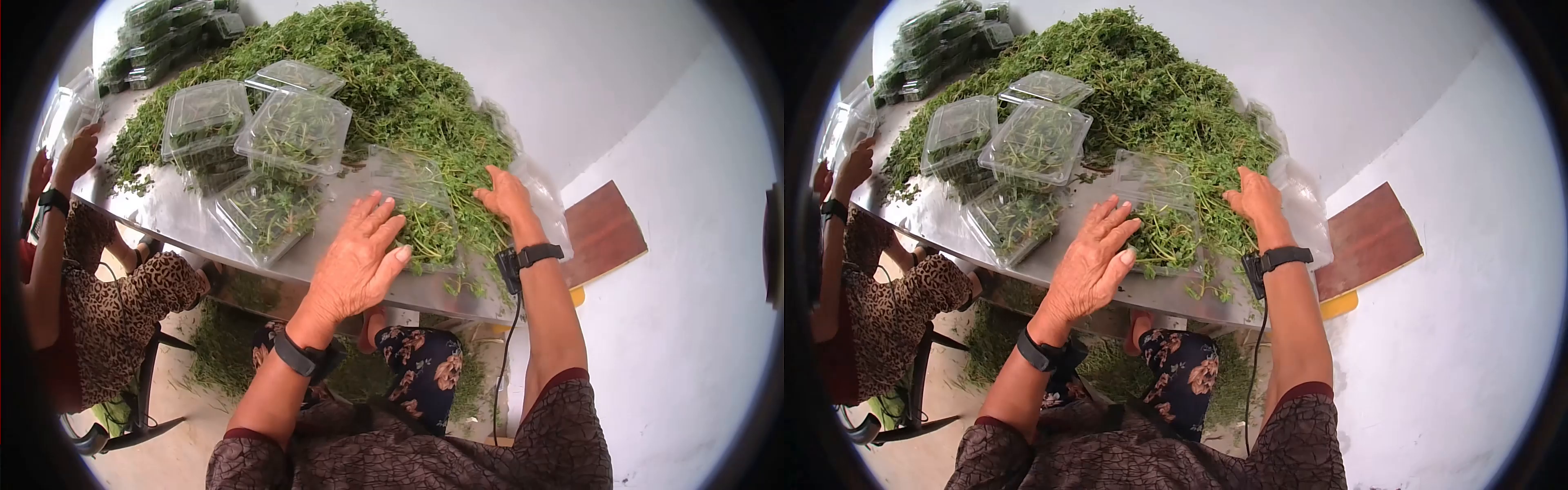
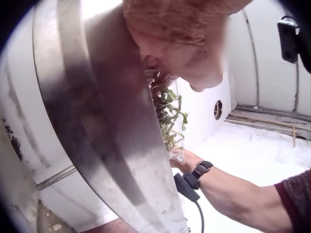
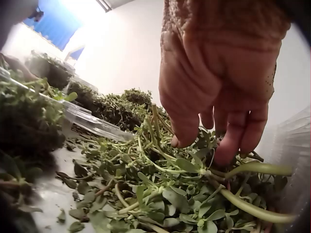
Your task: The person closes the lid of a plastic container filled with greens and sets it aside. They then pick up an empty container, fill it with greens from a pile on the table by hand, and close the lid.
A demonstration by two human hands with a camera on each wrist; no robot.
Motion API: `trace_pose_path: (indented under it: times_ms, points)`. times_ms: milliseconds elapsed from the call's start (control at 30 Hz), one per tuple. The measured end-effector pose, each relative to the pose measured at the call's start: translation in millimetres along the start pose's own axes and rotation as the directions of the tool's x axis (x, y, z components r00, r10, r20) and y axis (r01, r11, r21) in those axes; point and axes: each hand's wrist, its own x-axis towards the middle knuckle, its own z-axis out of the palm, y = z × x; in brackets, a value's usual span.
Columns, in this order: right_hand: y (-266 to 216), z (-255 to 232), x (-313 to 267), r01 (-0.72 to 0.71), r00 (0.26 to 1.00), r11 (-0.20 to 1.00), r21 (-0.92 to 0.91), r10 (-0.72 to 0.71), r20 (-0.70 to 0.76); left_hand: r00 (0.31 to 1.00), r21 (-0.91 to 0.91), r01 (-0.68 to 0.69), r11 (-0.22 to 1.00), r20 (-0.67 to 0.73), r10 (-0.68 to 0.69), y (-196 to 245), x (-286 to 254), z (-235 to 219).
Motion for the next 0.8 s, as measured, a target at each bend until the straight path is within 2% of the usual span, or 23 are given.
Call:
trace_pose_path:
  times_ms: [67, 200, 267, 400, 467, 500, 567, 600, 667, 700, 767, 800]
  points:
    - [2.6, 1.3, 7.4, 0.020, 0.999, 0.996, -0.088, -0.017, 0.037, 1.000, -0.008, 0.000, 1.000, 0.001, 0.000, 0.0, -0.1, -0.4]
    - [6.8, 3.9, 17.6, 0.009, 0.997, 0.996, -0.092, -0.001, 0.082, 1.000, -0.019, -0.003, 1.000, -0.003, 0.003, -0.5, 0.0, 1.4]
    - [16.6, 11.7, 23.6, 0.085, 0.996, 0.984, -0.156, -0.086, 0.002, 1.000, -0.028, -0.010, 1.000, -0.004, 0.010, -0.9, -0.1, 0.8]
    - [29.8, -7.5, 23.2, 0.076, 0.995, 0.988, -0.136, -0.084, -0.054, 0.997, -0.032, -0.059, 0.998, -0.049, 0.058, -0.6, 0.2, 1.0]
    - [39.2, -15.7, 25.8, 0.067, 0.990, 0.998, -0.011, -0.068, -0.120, 0.998, -0.045, -0.052, 0.998, -0.047, 0.050, 0.0, -0.1, 1.0]
    - [43.5, -20.1, 28.2, 0.065, 0.991, 0.998, -0.012, -0.066, -0.119, 0.998, -0.057, -0.047, 0.997, -0.046, 0.044, -0.1, 0.2, 0.6]
    - [46.0, -28.8, 28.6, -0.045, 0.992, 0.968, 0.249, 0.073, -0.105, 0.998, -0.062, -0.047, 0.997, -0.045, 0.044, -0.5, 0.5, 0.8]
    - [44.8, -33.3, 25.1, -0.049, 0.992, 0.967, 0.250, 0.077, -0.104, 0.998, -0.067, -0.045, 0.997, -0.046, 0.041, -0.4, 0.5, 0.7]
    - [39.9, -47.1, 13.7, -0.109, 0.988, 0.788, 0.606, 0.155, -0.024, 0.998, -0.070, -0.046, 0.997, -0.042, 0.043, -0.1, 0.5, -0.5]
    - [35.7, -52.2, 7.3, -0.110, 0.987, 0.788, 0.606, 0.156, -0.024, 0.998, -0.072, -0.045, 0.996, -0.040, 0.043, 0.2, 0.3, -0.8]
    - [28.5, -59.1, -4.0, -0.079, 0.989, 0.617, 0.783, 0.147, -0.017, 0.998, -0.075, -0.043, 0.996, -0.047, 0.040, 0.1, -0.2, -0.9]
    - [28.2, -60.5, -6.6, -0.077, 0.989, 0.619, 0.782, 0.144, -0.017, 0.998, -0.077, -0.041, 0.996, -0.054, 0.037, 0.2, -0.2, -1.0]
